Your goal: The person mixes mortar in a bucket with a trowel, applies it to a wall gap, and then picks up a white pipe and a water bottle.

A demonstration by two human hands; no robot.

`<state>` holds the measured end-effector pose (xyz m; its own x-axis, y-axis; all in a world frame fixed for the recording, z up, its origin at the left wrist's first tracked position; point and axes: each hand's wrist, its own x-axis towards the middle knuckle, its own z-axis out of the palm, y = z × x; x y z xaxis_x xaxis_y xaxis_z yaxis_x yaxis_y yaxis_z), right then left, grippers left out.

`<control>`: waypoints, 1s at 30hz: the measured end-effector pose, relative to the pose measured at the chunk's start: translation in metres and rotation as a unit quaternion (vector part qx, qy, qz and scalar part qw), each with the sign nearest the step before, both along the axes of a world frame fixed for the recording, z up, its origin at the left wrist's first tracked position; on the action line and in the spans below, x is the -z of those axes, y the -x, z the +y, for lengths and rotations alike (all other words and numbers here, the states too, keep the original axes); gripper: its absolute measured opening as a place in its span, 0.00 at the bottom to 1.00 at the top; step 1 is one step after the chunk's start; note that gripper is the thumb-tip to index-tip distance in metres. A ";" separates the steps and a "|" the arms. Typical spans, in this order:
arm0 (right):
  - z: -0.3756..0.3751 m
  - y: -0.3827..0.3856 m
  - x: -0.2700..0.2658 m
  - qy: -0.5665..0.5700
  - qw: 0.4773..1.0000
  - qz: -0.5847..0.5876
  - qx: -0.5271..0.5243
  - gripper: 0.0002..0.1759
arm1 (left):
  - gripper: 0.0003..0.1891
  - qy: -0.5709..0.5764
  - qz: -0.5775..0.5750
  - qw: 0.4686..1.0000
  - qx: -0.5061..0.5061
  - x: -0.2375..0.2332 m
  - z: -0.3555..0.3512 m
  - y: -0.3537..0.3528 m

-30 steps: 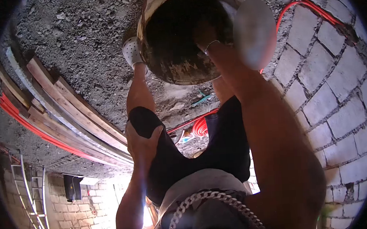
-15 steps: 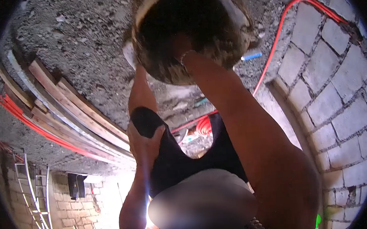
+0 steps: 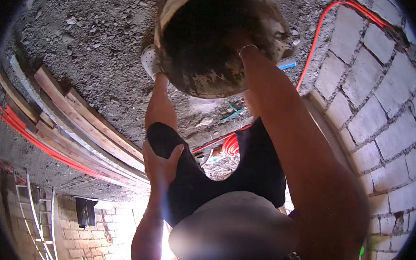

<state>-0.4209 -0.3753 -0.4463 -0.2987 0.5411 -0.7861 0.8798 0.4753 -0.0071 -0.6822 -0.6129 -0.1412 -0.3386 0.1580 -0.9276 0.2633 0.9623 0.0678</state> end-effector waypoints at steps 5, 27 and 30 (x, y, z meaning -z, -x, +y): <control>-0.062 0.000 -0.015 -0.005 0.998 0.058 -0.029 0.13 | 0.47 0.007 -0.010 0.999 -0.038 0.002 0.002 0.010; -0.048 0.112 -0.017 0.129 0.949 0.140 0.253 0.14 | 0.45 -0.018 0.010 1.000 -0.008 0.009 0.006 -0.009; -0.044 0.110 0.032 0.028 0.937 0.347 -0.040 0.15 | 0.42 -0.035 0.021 0.999 -0.004 0.006 -0.002 -0.011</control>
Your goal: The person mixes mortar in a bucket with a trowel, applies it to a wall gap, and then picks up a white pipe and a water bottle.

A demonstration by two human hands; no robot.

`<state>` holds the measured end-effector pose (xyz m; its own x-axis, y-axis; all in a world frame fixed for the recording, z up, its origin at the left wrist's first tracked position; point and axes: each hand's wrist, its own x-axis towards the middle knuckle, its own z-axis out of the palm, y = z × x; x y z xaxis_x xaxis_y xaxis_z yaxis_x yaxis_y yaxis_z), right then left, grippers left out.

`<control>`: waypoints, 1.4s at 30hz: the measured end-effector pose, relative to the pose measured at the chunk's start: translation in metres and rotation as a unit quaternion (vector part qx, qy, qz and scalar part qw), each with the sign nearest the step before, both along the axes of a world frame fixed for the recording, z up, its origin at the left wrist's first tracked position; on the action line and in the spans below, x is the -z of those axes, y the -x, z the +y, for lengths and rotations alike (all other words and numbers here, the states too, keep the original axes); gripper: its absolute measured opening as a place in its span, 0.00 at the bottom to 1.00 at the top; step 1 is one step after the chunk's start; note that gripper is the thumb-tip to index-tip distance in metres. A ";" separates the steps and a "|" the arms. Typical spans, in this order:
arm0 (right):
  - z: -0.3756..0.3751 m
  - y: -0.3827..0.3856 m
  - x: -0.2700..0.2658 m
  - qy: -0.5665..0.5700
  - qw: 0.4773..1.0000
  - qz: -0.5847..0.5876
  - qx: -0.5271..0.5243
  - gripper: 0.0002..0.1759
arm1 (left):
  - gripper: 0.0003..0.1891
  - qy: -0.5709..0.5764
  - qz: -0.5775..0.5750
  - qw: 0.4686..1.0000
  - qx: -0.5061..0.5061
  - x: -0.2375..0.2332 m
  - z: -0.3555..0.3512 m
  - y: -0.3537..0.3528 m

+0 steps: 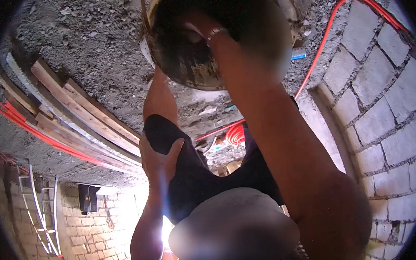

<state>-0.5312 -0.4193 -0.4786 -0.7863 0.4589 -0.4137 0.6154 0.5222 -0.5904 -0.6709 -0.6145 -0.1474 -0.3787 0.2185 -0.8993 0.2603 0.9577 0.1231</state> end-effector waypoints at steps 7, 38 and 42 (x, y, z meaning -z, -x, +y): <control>0.042 -0.037 -0.127 0.227 0.947 -0.095 0.204 0.16 | 0.43 0.003 0.017 1.000 0.017 -0.002 0.009 -0.002; 0.069 -0.056 -0.229 0.327 0.894 -0.303 0.050 0.17 | 0.48 0.025 -0.006 1.000 0.017 -0.006 0.002 -0.008; 0.055 -0.096 -0.222 0.091 0.967 -0.219 -0.098 0.12 | 0.48 0.020 0.000 1.000 0.018 -0.006 0.001 -0.005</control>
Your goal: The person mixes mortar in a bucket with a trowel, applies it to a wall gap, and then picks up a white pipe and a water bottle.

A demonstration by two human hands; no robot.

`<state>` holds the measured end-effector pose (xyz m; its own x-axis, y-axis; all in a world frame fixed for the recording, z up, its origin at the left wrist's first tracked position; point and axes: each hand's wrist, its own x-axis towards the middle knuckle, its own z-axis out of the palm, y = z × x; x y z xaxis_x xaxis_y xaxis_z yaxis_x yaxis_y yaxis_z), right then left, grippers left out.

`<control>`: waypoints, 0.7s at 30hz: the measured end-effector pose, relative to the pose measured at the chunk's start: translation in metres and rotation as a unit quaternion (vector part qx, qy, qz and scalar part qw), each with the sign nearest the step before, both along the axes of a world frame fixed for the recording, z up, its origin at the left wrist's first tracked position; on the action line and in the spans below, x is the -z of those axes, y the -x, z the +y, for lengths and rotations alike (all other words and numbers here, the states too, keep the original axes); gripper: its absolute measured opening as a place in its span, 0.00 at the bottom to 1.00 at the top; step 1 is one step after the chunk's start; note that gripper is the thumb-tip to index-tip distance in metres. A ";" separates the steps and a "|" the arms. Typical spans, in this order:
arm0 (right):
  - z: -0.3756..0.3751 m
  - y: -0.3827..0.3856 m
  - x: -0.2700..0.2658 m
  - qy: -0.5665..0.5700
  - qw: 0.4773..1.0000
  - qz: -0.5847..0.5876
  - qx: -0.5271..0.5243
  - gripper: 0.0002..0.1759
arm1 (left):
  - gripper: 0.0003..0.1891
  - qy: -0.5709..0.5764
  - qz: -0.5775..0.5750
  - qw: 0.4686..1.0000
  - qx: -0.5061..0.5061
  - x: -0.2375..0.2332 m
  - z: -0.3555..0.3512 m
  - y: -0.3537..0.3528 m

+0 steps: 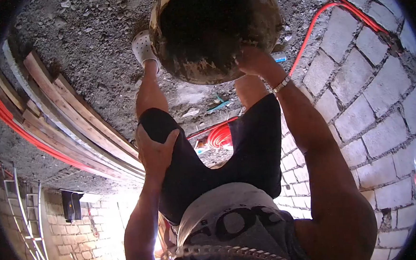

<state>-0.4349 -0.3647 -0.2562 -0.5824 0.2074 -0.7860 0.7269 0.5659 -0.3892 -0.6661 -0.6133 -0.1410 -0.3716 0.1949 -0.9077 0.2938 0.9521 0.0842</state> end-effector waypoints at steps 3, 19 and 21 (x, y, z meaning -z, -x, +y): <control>0.002 -0.014 0.011 -0.050 0.988 0.018 -0.147 0.10 | 0.48 0.006 -0.010 1.000 -0.009 0.000 0.001 0.004; -0.075 -0.068 0.252 0.008 0.955 -0.153 0.254 0.31 | 0.48 -0.022 -0.016 0.998 -0.059 0.018 0.003 0.023; -0.060 -0.049 0.190 0.091 0.914 -0.097 0.384 0.24 | 0.48 0.002 -0.031 0.999 -0.032 0.002 -0.005 0.019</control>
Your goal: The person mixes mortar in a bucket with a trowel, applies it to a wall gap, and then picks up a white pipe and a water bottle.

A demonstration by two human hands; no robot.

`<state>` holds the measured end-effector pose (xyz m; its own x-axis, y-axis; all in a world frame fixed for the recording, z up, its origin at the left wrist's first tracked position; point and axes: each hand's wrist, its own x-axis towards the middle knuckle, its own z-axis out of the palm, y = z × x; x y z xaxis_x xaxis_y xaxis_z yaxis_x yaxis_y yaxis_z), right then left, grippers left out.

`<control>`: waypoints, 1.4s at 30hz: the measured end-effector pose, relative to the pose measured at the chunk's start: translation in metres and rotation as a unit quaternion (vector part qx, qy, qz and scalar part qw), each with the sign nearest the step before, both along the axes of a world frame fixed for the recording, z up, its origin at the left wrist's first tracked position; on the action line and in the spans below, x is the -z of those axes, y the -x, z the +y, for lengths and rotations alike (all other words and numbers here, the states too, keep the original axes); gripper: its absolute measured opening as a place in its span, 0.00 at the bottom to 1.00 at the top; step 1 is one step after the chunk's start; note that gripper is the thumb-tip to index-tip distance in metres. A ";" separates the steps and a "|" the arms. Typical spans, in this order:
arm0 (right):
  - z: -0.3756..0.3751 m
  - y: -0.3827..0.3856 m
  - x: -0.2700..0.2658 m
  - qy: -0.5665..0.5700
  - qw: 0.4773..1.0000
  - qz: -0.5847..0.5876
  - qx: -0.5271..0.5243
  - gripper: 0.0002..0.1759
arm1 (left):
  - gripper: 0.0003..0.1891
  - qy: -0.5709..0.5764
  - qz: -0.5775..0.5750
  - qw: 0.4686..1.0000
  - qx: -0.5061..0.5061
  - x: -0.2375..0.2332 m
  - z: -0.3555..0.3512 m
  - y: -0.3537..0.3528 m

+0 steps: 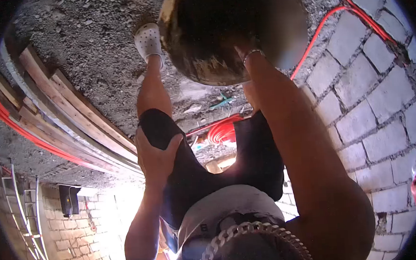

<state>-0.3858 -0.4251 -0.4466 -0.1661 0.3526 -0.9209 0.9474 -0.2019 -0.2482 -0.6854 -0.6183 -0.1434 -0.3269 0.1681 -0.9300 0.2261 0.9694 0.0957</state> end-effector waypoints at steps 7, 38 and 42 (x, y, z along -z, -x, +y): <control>0.017 0.042 -0.068 0.026 0.998 0.009 0.051 0.30 | 0.48 -0.011 0.023 0.999 0.021 0.005 -0.004 -0.006; 0.043 0.062 -0.160 0.035 0.993 -0.036 -0.108 0.12 | 0.49 0.019 0.012 1.000 0.022 -0.003 0.019 -0.026; 0.048 0.075 -0.177 -0.135 0.958 -0.072 -0.241 0.16 | 0.49 -0.007 0.035 0.998 0.061 0.002 0.007 -0.026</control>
<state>-0.4613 -0.3775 -0.2693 -0.2476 0.4957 -0.8325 0.9428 0.3212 -0.0891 -0.6599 -0.6111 -0.1454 -0.3675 0.2229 -0.9029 0.3487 0.9330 0.0884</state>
